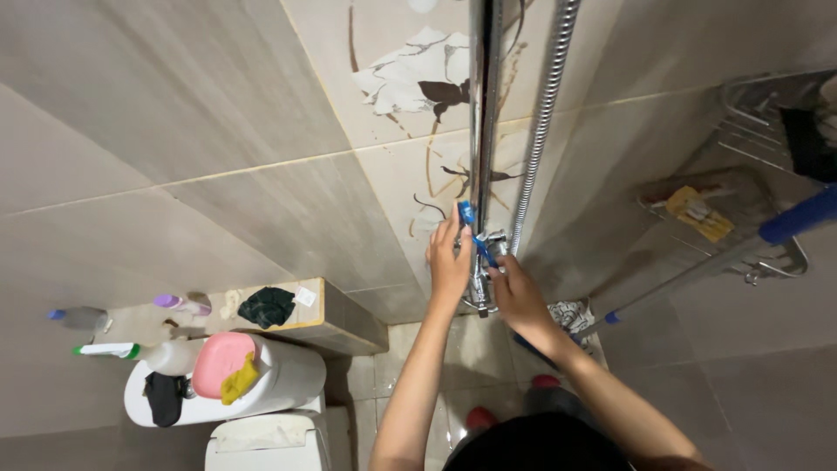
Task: The person uses a blue toothbrush to scrub a vertical chrome shower pipe and its attached flexible hose. They move the brush up and down the pipe, focusing on the joints and crevices.
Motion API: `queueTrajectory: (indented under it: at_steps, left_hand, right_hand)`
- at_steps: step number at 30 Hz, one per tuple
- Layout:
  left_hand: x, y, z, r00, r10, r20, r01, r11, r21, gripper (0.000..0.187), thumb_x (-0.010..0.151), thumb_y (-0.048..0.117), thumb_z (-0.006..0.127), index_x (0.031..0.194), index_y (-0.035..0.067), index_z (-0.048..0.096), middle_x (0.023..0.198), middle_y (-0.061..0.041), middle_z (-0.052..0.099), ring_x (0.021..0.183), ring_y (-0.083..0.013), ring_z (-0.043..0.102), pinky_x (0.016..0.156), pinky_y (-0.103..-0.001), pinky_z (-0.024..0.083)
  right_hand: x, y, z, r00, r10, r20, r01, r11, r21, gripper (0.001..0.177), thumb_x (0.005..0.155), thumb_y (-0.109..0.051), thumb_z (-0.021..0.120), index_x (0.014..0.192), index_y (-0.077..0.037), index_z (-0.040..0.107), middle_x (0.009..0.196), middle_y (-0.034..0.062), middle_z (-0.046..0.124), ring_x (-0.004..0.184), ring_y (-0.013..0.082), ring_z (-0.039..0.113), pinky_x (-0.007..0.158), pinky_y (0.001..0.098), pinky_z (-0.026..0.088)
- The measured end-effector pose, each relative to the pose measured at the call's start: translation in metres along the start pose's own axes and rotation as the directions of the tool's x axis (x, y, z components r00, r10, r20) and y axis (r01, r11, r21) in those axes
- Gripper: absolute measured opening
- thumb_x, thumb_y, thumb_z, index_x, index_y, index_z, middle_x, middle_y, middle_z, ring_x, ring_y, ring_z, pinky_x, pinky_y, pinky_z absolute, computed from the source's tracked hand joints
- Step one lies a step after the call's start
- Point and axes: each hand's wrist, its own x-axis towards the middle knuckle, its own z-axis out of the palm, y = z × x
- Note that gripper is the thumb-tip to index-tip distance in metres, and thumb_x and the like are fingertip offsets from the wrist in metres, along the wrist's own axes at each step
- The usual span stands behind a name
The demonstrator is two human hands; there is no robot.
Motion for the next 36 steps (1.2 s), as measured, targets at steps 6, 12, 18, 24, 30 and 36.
queueTrajectory:
  at_steps: [6, 12, 18, 24, 30, 36]
  left_hand:
    - [-0.009, -0.008, 0.008, 0.994, -0.093, 0.053, 0.097, 0.993, -0.068, 0.051, 0.1, 0.023, 0.061, 0.147, 0.006, 0.054, 0.119, -0.013, 0.068, 0.11, -0.0305, 0.066, 0.098, -0.038, 0.049]
    - [-0.013, -0.032, 0.012, 0.999, 0.035, 0.039, -0.031, 0.995, -0.1, 0.033, 0.105, 0.024, 0.066, 0.13, 0.003, 0.065, 0.132, -0.016, 0.068, 0.125, -0.0284, 0.065, 0.107, -0.035, 0.048]
    - [-0.001, -0.021, 0.014, 0.962, -0.24, 0.129, 0.272, 0.812, -0.516, 0.042, 0.105, 0.024, 0.052, 0.143, 0.005, 0.054, 0.133, -0.016, 0.066, 0.124, -0.0238, 0.063, 0.105, -0.035, 0.049]
    - [0.001, -0.03, 0.023, 0.985, -0.033, 0.169, 0.102, 0.903, -0.417, 0.044, 0.104, 0.013, 0.051, 0.147, 0.003, 0.05, 0.14, -0.018, 0.063, 0.132, -0.0283, 0.059, 0.112, -0.037, 0.044]
    - [0.002, -0.037, 0.037, 0.989, 0.138, 0.05, -0.13, 0.982, -0.137, 0.048, 0.096, 0.011, 0.063, 0.14, 0.002, 0.049, 0.134, -0.024, 0.059, 0.126, -0.0405, 0.055, 0.108, -0.046, 0.042]
    - [0.002, -0.022, 0.033, 0.998, 0.039, 0.046, -0.033, 0.99, -0.138, 0.041, 0.099, 0.016, 0.063, 0.138, 0.004, 0.053, 0.129, -0.02, 0.063, 0.121, -0.0377, 0.059, 0.104, -0.045, 0.044]
  right_hand:
    - [-0.003, -0.014, -0.011, 0.983, 0.141, 0.116, -0.152, 0.984, 0.091, 0.021, 0.1, -0.016, 0.044, 0.117, -0.005, 0.051, 0.067, 0.0039, 0.066, 0.046, 0.0179, 0.057, 0.046, 0.0368, 0.048]
    - [0.003, 0.003, -0.045, 0.999, 0.011, 0.044, -0.002, 0.979, -0.205, 0.02, 0.105, -0.021, 0.049, 0.117, -0.008, 0.059, 0.07, 0.0128, 0.064, 0.061, 0.0253, 0.065, 0.061, 0.0417, 0.051]
    - [0.023, 0.02, -0.067, 0.98, -0.199, 0.011, 0.194, 0.944, -0.266, 0.021, 0.106, -0.025, 0.053, 0.114, -0.01, 0.065, 0.084, 0.0138, 0.069, 0.078, 0.0306, 0.068, 0.069, 0.0415, 0.051]
    - [0.028, 0.017, -0.1, 0.94, -0.341, -0.017, 0.33, 0.919, -0.218, 0.019, 0.098, -0.025, 0.059, 0.106, -0.011, 0.07, 0.087, 0.0097, 0.071, 0.075, 0.0307, 0.069, 0.069, 0.0383, 0.053]
    - [0.045, 0.015, -0.084, 0.949, -0.307, -0.069, 0.235, 0.838, -0.493, 0.02, 0.097, -0.027, 0.064, 0.109, -0.015, 0.075, 0.1, 0.008, 0.074, 0.089, 0.0336, 0.07, 0.076, 0.0426, 0.054]
    - [0.046, 0.002, -0.105, 0.98, -0.174, -0.091, 0.105, 0.853, -0.511, 0.022, 0.098, -0.03, 0.062, 0.11, -0.018, 0.076, 0.102, 0.0077, 0.075, 0.094, 0.0338, 0.07, 0.078, 0.0456, 0.054]
